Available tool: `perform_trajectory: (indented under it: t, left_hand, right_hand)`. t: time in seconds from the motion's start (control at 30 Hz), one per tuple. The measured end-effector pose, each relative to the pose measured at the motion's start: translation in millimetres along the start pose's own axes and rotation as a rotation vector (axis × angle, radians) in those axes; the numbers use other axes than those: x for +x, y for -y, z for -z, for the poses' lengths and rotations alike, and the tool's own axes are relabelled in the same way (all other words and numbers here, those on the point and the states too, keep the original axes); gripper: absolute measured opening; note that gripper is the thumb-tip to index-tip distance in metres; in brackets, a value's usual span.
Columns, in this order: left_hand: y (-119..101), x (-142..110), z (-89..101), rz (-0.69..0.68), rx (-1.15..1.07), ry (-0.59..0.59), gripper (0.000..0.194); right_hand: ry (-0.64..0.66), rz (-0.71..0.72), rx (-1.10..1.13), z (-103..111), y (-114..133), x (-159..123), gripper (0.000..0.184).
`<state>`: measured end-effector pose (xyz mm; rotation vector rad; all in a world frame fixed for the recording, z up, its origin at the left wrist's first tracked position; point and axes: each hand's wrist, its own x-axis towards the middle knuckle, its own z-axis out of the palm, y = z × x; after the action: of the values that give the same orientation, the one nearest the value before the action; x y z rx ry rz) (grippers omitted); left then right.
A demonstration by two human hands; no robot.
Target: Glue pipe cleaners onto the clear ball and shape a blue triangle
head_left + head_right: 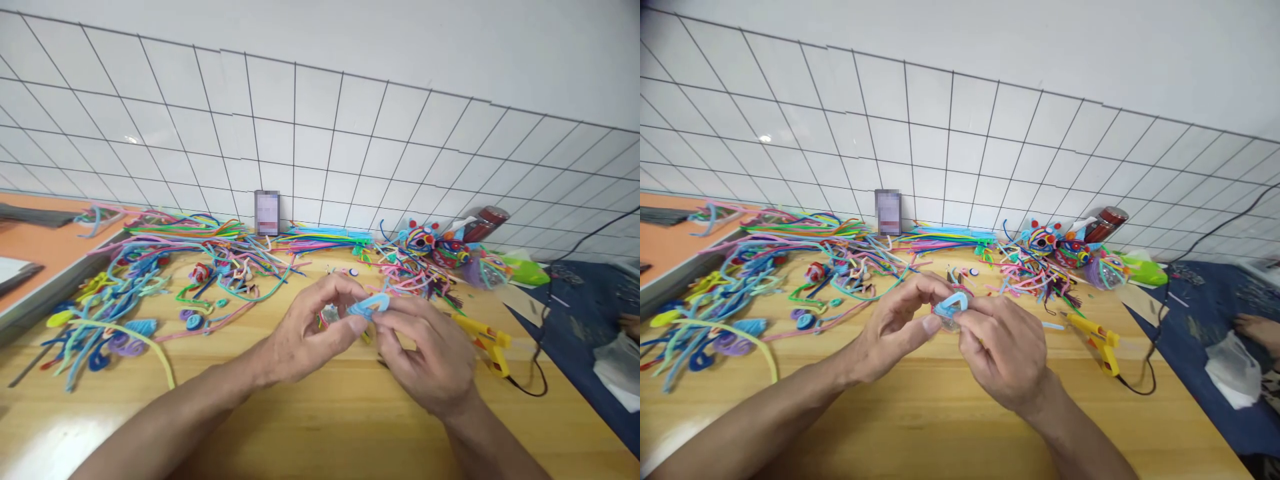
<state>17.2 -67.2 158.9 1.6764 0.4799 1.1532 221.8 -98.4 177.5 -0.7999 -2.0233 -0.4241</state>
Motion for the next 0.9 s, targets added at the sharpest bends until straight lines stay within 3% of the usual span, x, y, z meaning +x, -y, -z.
perform_trajectory:
  t: [0.13, 0.43, 0.9]
  left_hand:
    - [0.4, 1.1, 1.9, 0.116, -0.083, 0.034, 0.028]
    - [6.3, 8.3, 3.4, 0.124, -0.352, 0.130, 0.021]
    - [8.2, 5.8, 4.7, 0.143, -0.276, 0.134, 0.024]
  right_hand:
    - [-0.004, 0.005, 0.013, 0.1, -0.2, -0.5, 0.031]
    - [-0.011, 0.000, 0.048, -0.9, -0.1, -3.2, 0.025]
    - [-0.020, 0.012, 0.028, -3.7, 0.6, -2.3, 0.025]
